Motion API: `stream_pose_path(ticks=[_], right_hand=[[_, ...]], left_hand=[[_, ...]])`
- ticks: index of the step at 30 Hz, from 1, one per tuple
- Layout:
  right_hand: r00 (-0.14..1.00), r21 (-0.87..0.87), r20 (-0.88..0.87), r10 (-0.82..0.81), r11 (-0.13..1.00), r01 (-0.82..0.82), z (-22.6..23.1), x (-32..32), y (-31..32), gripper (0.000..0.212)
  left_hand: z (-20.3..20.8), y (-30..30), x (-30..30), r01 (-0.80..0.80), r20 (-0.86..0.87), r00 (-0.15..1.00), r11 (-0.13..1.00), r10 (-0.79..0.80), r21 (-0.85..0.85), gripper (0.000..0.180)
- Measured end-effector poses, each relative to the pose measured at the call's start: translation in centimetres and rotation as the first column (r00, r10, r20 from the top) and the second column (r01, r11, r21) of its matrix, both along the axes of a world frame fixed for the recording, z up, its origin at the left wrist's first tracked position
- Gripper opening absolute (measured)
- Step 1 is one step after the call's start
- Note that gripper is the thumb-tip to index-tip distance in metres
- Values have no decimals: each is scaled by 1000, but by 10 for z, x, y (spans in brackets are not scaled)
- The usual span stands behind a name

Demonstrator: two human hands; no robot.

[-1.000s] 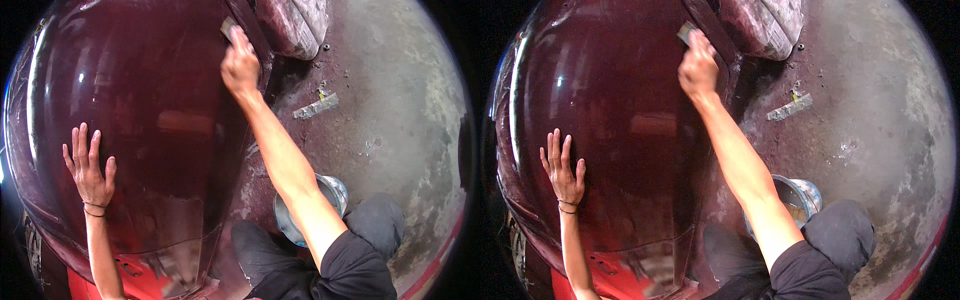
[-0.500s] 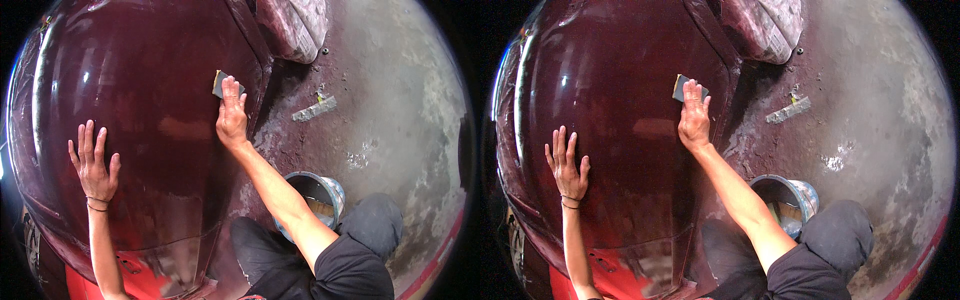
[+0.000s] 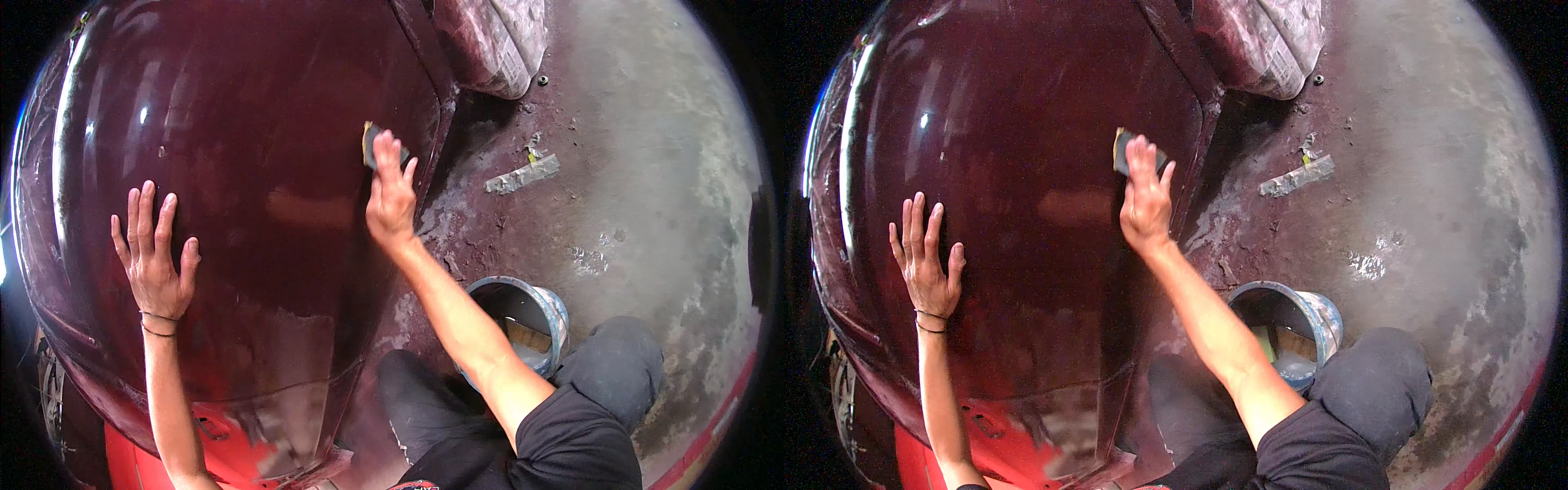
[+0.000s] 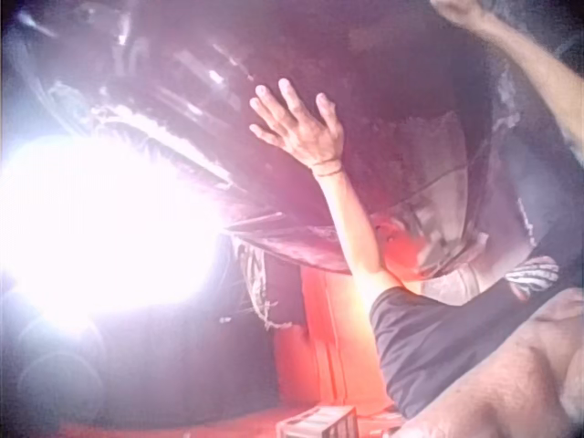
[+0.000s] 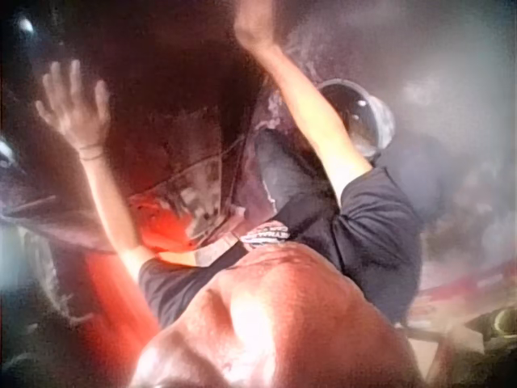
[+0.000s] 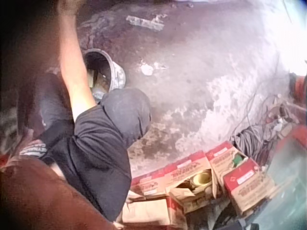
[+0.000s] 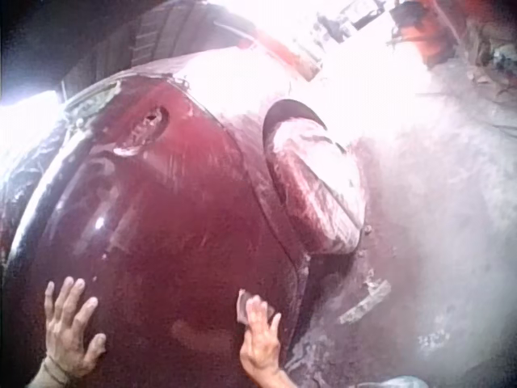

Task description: The person sands the maroon car hood with a sanding block, repeatedly dipping it into a bucket of water. The person uses both hands to sand the surface and occasionally wipes the hood with a cloth.

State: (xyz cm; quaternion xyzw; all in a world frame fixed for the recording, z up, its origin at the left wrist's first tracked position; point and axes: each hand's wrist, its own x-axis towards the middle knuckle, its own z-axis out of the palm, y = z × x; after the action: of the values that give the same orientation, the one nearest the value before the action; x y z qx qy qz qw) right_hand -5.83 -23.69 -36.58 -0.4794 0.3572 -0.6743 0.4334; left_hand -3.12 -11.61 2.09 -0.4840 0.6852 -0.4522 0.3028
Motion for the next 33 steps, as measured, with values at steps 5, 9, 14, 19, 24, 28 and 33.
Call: stream_pose_path(ticks=[5,9,14,19,24,28,33], right_hand=[[994,66,-21,-105,992,107,4,-32,-128,66],[998,69,19,-54,996,53,3,-14,-71,68],[999,66,-6,43,997,-43,-17,3,9,72],[987,140,40,-153,979,147,-20,-20,-125,53],[999,128,3,-44,991,43,-32,-2,-54,62],[1000,145,16,19,989,-21,-31,6,-26,67],[985,2,-1,-172,985,172,44,-44,-155,57]], left_hand=[[-3,-4,1,8,4,1000,1000,-8,5,57],[-2,-1,1,4,5,1000,1000,-4,2,57],[0,1,3,10,-2,1000,1000,-10,-6,56],[-1,-2,0,17,5,1000,1000,-17,-9,56],[-7,-2,6,10,-7,1000,1000,-10,-6,56],[-1,-4,2,23,6,1000,1000,-23,17,57],[-5,-3,4,15,8,1000,1000,-15,16,58]])
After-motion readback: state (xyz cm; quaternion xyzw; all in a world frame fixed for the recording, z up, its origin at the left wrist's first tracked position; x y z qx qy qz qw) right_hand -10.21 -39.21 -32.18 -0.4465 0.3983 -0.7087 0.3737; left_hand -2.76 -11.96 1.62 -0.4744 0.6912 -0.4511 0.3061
